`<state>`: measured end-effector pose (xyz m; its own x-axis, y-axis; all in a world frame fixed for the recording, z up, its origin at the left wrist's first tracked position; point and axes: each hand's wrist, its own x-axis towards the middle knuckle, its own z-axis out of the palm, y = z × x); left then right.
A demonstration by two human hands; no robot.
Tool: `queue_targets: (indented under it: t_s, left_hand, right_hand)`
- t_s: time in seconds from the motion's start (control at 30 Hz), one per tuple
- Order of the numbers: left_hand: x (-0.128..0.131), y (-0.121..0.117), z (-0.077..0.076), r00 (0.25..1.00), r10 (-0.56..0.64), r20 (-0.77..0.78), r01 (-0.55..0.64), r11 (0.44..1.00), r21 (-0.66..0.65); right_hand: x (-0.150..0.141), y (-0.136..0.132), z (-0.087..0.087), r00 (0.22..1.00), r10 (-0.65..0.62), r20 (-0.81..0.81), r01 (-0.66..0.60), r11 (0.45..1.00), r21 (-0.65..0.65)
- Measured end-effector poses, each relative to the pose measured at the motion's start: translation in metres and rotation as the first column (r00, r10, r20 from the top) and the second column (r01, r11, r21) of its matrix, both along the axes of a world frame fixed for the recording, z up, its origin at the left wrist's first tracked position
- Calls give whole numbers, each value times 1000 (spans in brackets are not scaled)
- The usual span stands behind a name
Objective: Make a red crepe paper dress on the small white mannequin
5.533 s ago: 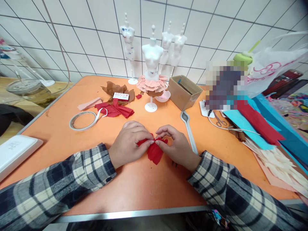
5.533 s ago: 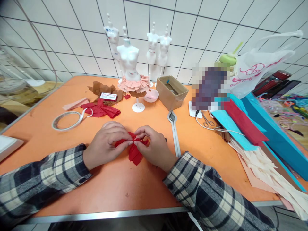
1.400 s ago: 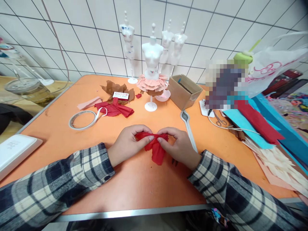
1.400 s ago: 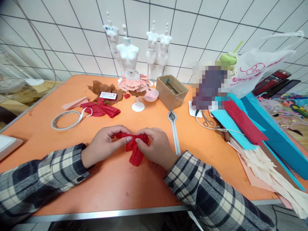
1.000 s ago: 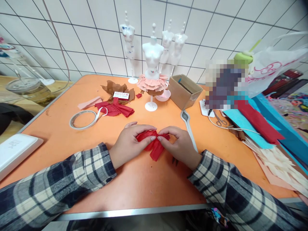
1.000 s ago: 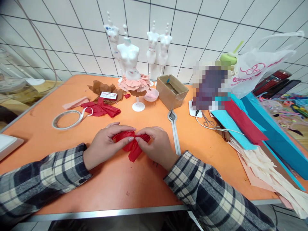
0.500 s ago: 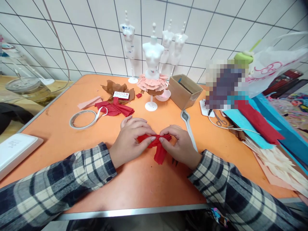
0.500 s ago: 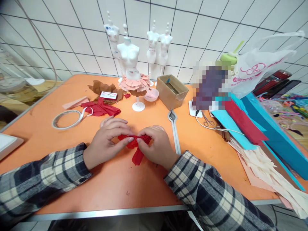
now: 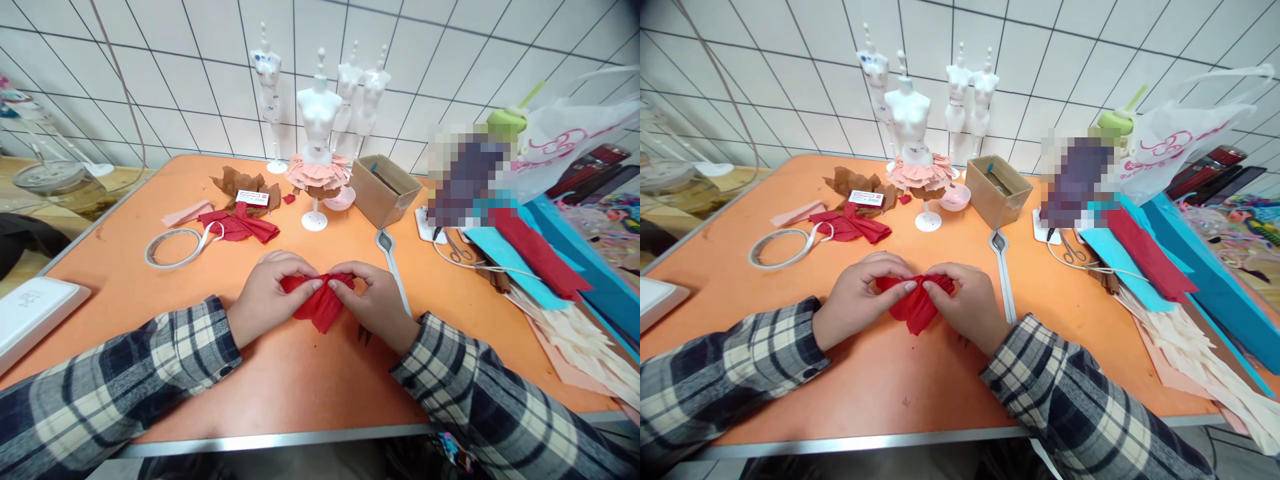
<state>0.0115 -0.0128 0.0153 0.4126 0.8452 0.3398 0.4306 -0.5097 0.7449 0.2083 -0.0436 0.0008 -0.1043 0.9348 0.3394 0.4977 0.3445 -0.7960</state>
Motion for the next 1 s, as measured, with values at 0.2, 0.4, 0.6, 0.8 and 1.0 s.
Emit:
queue_targets:
  t_s: [0.2,0.4,0.6,0.8,1.0]
  left_hand:
    - [0,1,-1,1000,-15,-19,15,1000,21]
    - [-3,3,-8,994,-9,-111,33,977,212]
    - [-1,0,-10,997,-41,-66,50,989,140]
    - [-5,2,-13,983,-38,-177,89,953,290]
    - [-6,1,-13,960,-12,-281,115,929,352]
  right_hand:
    - [0,0,2,997,16,78,-19,999,39]
    - [-1,1,0,995,49,84,-50,999,8]
    - [-1,0,0,998,15,57,-14,1000,-27]
    - [-1,-1,1,992,10,126,-3,999,-54]
    - [-2,-1,1,977,-14,213,27,998,-62]
